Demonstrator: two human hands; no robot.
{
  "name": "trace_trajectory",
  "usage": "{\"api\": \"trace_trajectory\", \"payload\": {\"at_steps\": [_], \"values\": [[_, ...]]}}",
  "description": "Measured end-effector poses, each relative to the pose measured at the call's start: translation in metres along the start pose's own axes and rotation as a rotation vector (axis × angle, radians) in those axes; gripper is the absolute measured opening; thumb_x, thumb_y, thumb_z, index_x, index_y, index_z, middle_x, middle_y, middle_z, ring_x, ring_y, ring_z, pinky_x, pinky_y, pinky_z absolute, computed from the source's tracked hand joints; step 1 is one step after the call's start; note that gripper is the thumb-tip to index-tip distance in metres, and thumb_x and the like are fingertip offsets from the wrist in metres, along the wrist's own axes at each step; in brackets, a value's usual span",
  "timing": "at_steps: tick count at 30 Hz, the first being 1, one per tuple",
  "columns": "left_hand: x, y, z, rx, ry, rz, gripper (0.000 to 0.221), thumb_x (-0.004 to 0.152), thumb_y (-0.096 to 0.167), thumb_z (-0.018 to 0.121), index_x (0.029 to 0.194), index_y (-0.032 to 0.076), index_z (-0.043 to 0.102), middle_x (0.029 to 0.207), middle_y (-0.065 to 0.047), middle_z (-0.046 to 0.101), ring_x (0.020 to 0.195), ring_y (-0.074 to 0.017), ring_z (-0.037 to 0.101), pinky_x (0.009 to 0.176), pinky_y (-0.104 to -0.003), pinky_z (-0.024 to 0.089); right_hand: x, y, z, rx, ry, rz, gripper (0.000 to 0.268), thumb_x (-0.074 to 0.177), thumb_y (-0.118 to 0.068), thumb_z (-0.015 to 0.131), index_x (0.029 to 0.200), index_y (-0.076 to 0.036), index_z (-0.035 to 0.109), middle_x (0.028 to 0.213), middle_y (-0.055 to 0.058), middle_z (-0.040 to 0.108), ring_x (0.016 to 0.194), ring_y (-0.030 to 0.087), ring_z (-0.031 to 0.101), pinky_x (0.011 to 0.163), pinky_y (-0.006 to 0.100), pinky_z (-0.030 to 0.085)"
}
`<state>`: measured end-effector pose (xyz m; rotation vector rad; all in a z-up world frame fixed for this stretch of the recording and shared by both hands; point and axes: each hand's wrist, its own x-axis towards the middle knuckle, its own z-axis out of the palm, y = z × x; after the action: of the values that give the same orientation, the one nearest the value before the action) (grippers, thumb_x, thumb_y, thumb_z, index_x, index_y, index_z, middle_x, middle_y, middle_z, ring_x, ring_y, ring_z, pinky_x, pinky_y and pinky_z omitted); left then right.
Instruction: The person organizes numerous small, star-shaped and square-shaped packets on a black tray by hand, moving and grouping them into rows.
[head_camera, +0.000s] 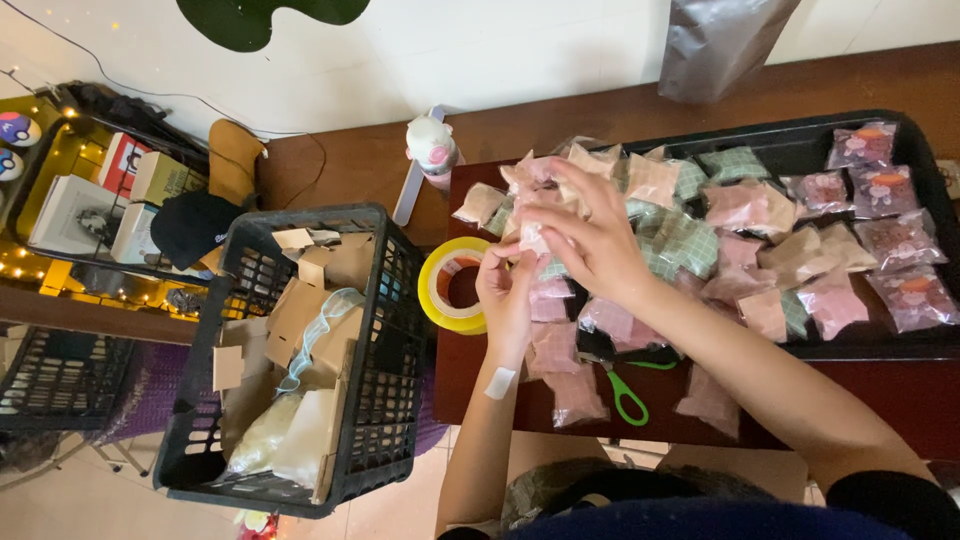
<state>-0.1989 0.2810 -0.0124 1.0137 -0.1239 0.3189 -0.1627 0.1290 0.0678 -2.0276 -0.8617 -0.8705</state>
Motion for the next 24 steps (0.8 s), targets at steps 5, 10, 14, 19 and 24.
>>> {"api": "trace_trajectory", "payload": {"at_steps": [5,10,14,19,24], "values": [[0.002,0.005,-0.001,0.002,-0.003,0.020,0.010,0.102,0.001,0.065,0.110,0.000,0.059,0.118,-0.008,0.064,0.105,-0.0136,0.067,0.098,-0.035,0.059,-0.009,0.009,0.004,0.134,-0.084,0.011,0.037,0.098,-0.020,0.071,0.135,-0.020,0.069,0.158,0.012,0.045,0.140,0.033,0.049,0.118,0.048,0.042],[0.002,0.002,0.000,0.007,-0.014,0.006,0.019,0.098,0.000,0.066,0.114,0.002,0.058,0.118,-0.006,0.063,0.106,-0.0129,0.066,0.096,-0.031,0.057,-0.005,0.008,-0.003,0.217,-0.182,0.114,0.049,0.094,-0.025,0.076,0.140,-0.016,0.064,0.147,0.010,0.057,0.135,0.031,0.056,0.114,0.047,0.046],[0.004,0.004,0.006,0.042,-0.043,0.037,0.016,0.101,0.000,0.066,0.114,0.002,0.059,0.112,-0.007,0.067,0.101,-0.0107,0.065,0.091,-0.026,0.054,-0.004,0.011,-0.007,0.271,-0.155,0.131,0.051,0.093,-0.026,0.077,0.140,-0.014,0.062,0.140,0.010,0.063,0.126,0.030,0.063,0.106,0.042,0.052],[0.011,0.010,0.013,0.065,-0.033,-0.004,0.010,0.103,0.001,0.064,0.111,0.003,0.058,0.106,-0.005,0.069,0.092,-0.0096,0.065,0.085,-0.026,0.054,-0.020,0.040,-0.022,0.703,-0.260,0.625,0.056,0.094,-0.023,0.071,0.148,-0.018,0.057,0.144,0.002,0.068,0.090,0.018,0.072,0.067,0.034,0.059],[0.018,0.003,0.030,0.188,-0.196,0.007,0.017,0.101,-0.001,0.066,0.115,0.002,0.058,0.113,-0.003,0.066,0.103,-0.0106,0.063,0.091,-0.025,0.052,-0.014,0.040,-0.053,0.917,-0.223,0.622,0.037,0.096,-0.017,0.068,0.132,-0.010,0.060,0.118,-0.001,0.065,0.108,0.007,0.066,0.081,0.025,0.056]]}}
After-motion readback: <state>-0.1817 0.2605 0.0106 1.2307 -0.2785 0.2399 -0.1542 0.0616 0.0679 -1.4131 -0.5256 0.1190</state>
